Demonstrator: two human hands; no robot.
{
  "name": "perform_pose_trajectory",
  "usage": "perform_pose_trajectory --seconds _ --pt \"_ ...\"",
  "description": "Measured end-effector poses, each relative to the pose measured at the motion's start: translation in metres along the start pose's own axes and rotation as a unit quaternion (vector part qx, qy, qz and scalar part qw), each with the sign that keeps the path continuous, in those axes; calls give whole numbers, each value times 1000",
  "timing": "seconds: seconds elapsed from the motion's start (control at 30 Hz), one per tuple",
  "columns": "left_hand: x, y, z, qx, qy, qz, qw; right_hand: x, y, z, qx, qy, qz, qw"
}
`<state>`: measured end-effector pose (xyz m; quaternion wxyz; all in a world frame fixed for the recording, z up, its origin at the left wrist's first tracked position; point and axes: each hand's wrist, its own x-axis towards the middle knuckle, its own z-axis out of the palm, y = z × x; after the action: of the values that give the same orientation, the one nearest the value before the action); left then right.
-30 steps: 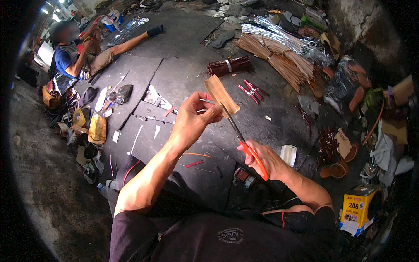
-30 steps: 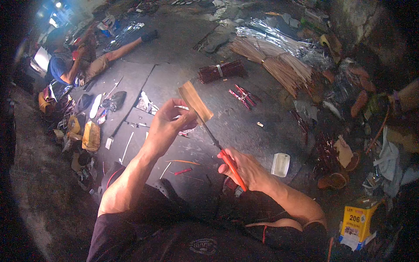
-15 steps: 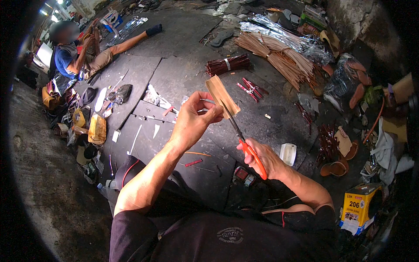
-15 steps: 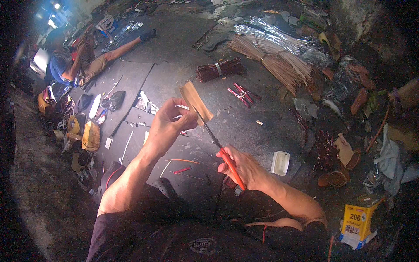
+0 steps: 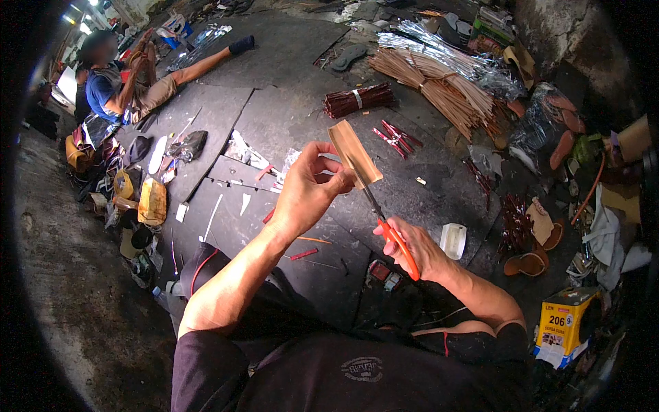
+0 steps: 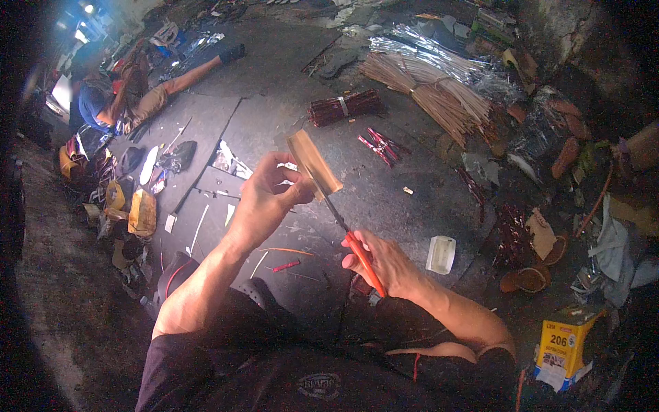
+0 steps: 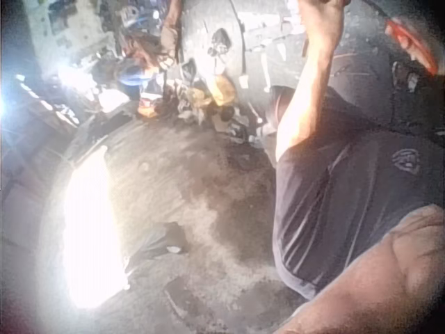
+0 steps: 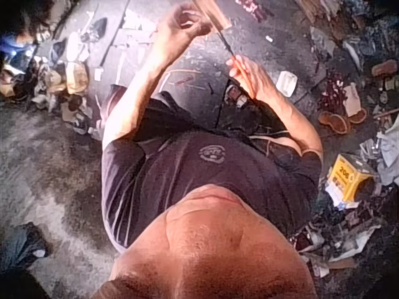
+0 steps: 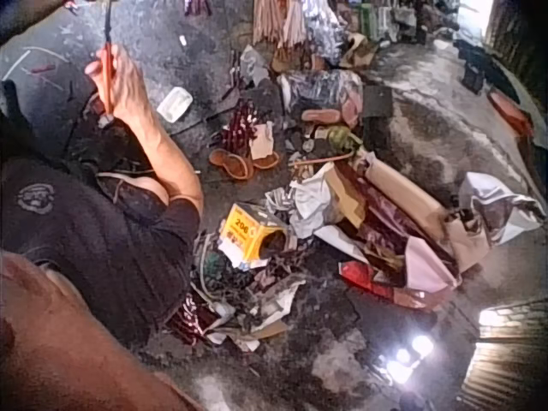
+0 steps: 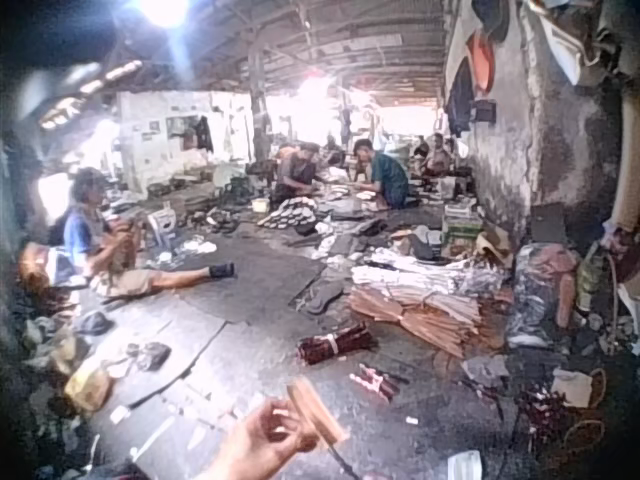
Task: The person cuts small wooden sticks with scissors and then wraps red ribbon around them. The person arranges the finished sticks on the floor.
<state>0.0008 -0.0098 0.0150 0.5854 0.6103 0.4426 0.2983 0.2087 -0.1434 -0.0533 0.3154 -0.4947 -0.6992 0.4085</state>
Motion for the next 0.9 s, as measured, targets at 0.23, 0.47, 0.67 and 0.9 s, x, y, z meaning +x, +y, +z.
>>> perform_pose_trajectory --seconds 0.23,0.47,0.67,0.9 --pt "0 -7 -1 -13 -9 14 1000 -1 5 2 -3 12 -5 1000" --pt "0 -7 -2 -39 -18 -6 999 -2 -8 0 59 10 51 997" --pt "1 -5 -5 -48 -25 -43 998 -5 -7 2 38 8 36 999" --pt "0 -8 -2 -17 -21 3 1000 -8 -6 3 66 6 41 997"
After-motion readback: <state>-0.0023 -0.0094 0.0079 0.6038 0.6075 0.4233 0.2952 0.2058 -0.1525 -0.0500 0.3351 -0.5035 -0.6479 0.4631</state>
